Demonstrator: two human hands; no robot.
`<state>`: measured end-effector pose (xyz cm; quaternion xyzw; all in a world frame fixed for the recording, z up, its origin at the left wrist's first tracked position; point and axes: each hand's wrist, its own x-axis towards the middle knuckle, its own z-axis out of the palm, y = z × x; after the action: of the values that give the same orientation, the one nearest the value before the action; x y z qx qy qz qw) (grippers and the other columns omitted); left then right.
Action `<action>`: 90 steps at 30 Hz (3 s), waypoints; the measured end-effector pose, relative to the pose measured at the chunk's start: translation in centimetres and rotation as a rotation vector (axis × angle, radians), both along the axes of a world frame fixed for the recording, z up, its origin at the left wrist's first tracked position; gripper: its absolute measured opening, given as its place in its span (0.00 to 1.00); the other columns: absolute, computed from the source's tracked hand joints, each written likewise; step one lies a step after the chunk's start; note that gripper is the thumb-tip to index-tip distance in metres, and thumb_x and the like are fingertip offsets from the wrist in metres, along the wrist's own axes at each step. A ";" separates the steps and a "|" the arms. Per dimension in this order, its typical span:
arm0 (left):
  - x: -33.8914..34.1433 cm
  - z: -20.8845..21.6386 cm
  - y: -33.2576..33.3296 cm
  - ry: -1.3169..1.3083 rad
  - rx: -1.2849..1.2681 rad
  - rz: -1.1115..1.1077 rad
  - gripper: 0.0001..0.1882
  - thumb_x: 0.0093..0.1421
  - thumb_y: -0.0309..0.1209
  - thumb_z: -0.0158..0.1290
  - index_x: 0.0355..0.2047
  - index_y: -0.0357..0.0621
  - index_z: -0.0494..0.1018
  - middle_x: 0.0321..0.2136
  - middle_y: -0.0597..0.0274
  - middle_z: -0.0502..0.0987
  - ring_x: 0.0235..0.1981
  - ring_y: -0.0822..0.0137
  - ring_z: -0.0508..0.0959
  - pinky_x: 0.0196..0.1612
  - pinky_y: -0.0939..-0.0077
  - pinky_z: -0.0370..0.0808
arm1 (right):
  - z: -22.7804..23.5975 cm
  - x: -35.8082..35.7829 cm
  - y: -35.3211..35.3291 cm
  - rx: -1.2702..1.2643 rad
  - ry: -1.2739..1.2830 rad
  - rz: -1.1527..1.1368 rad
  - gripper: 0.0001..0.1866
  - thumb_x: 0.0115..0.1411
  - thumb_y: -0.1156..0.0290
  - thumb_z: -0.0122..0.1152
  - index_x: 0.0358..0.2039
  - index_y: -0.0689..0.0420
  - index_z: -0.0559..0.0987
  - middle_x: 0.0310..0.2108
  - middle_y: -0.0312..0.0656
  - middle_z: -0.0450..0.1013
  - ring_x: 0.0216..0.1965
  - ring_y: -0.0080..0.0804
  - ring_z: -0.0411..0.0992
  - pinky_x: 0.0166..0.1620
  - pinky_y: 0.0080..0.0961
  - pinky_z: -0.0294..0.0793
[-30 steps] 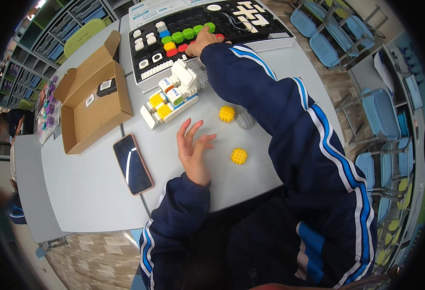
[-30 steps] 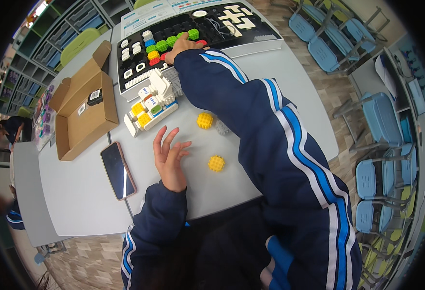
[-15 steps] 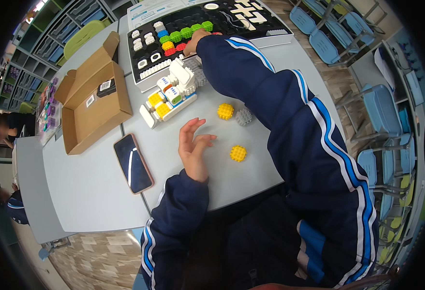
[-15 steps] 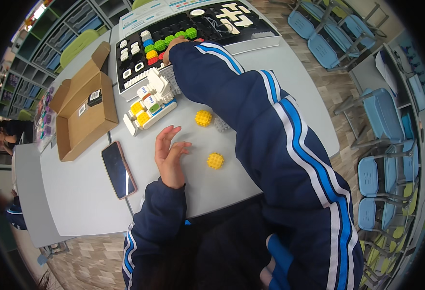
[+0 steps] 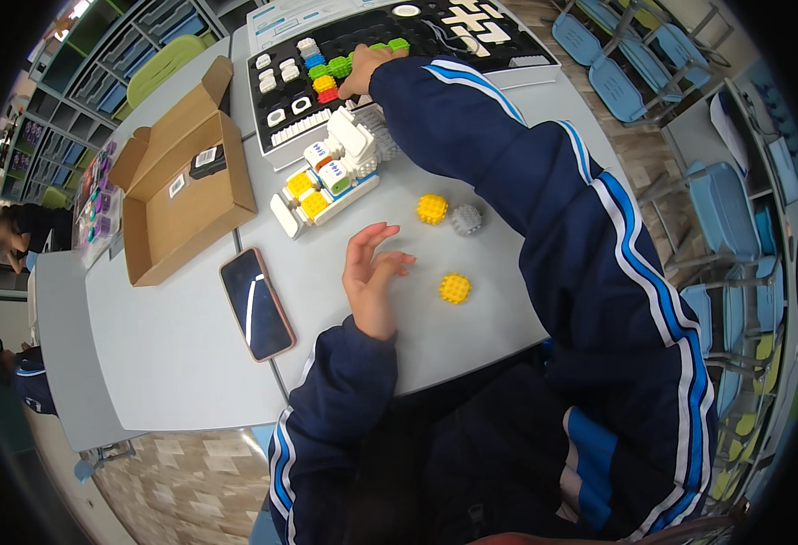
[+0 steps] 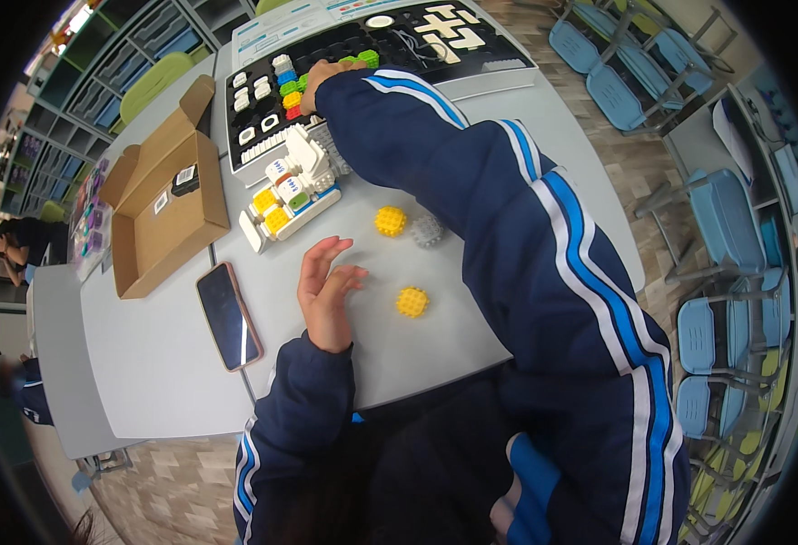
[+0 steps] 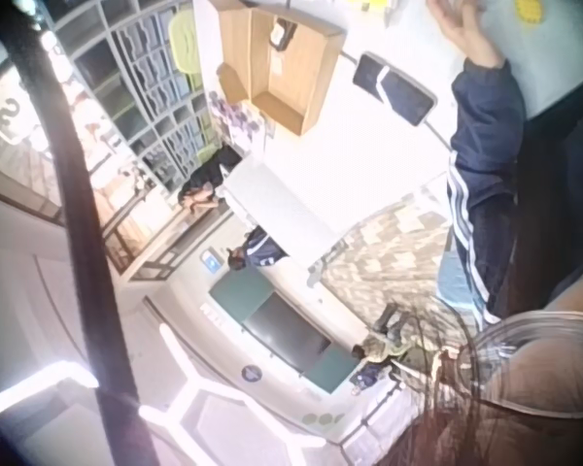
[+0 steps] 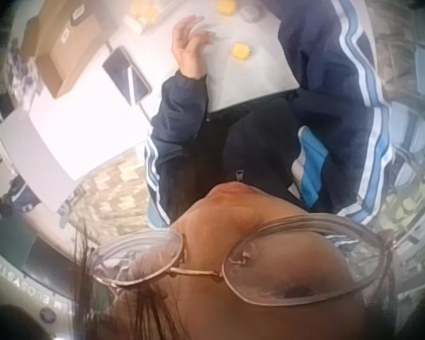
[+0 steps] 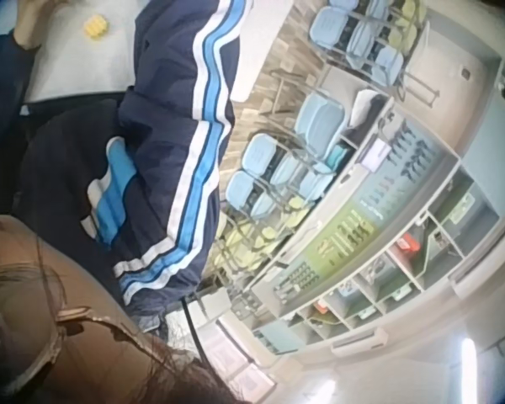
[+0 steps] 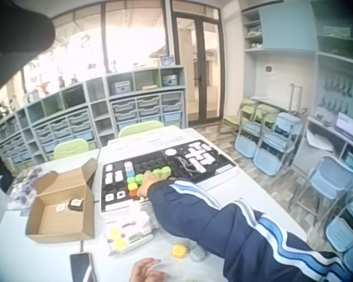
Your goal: The person assembles and disassembles small plastic building blocks on a table. They connect red, gray, and yellow pieces into small structures, then separate them and reorganize the components on the table surface.
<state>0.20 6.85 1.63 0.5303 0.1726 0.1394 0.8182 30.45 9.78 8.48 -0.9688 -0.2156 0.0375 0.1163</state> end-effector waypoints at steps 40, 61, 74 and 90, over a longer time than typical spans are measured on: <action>5.4 -1.5 -0.2 -0.254 1.124 -0.083 0.23 0.63 0.30 0.52 0.58 0.40 0.67 0.58 0.49 0.69 0.60 0.58 0.68 0.60 0.66 0.63 | -8.4 -13.3 -25.1 0.530 -0.443 0.744 0.24 0.45 0.54 0.73 0.41 0.50 0.77 0.56 0.36 0.65 0.54 0.41 0.59 0.56 0.47 0.52; 5.0 -2.2 -0.3 -0.456 1.368 0.081 0.37 0.37 0.28 0.71 0.51 0.44 0.72 0.37 0.64 0.77 0.37 0.64 0.73 0.44 0.69 0.66 | -3.5 -16.0 -20.3 0.375 -0.167 0.676 0.20 0.50 0.56 0.70 0.38 0.56 0.79 0.28 0.41 0.76 0.33 0.37 0.74 0.42 0.29 0.69; 4.8 -1.8 0.5 -0.429 1.208 0.263 0.36 0.42 0.25 0.72 0.51 0.36 0.68 0.47 0.51 0.71 0.37 0.61 0.74 0.42 0.71 0.74 | 5.0 -4.3 -13.0 0.801 0.067 0.458 0.22 0.48 0.55 0.74 0.36 0.60 0.85 0.27 0.45 0.80 0.30 0.28 0.78 0.37 0.23 0.76; 5.1 -2.2 0.0 -0.419 1.196 0.042 0.32 0.45 0.26 0.69 0.52 0.39 0.69 0.37 0.59 0.78 0.30 0.67 0.75 0.37 0.74 0.73 | -2.1 5.9 1.1 0.423 -0.072 0.029 0.29 0.41 0.52 0.77 0.37 0.63 0.84 0.40 0.56 0.79 0.43 0.48 0.78 0.49 0.35 0.76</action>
<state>5.29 6.80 -0.58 0.8539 -0.0886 0.3286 0.3938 36.36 10.84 6.33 -0.9203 -0.2364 -0.0415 0.3089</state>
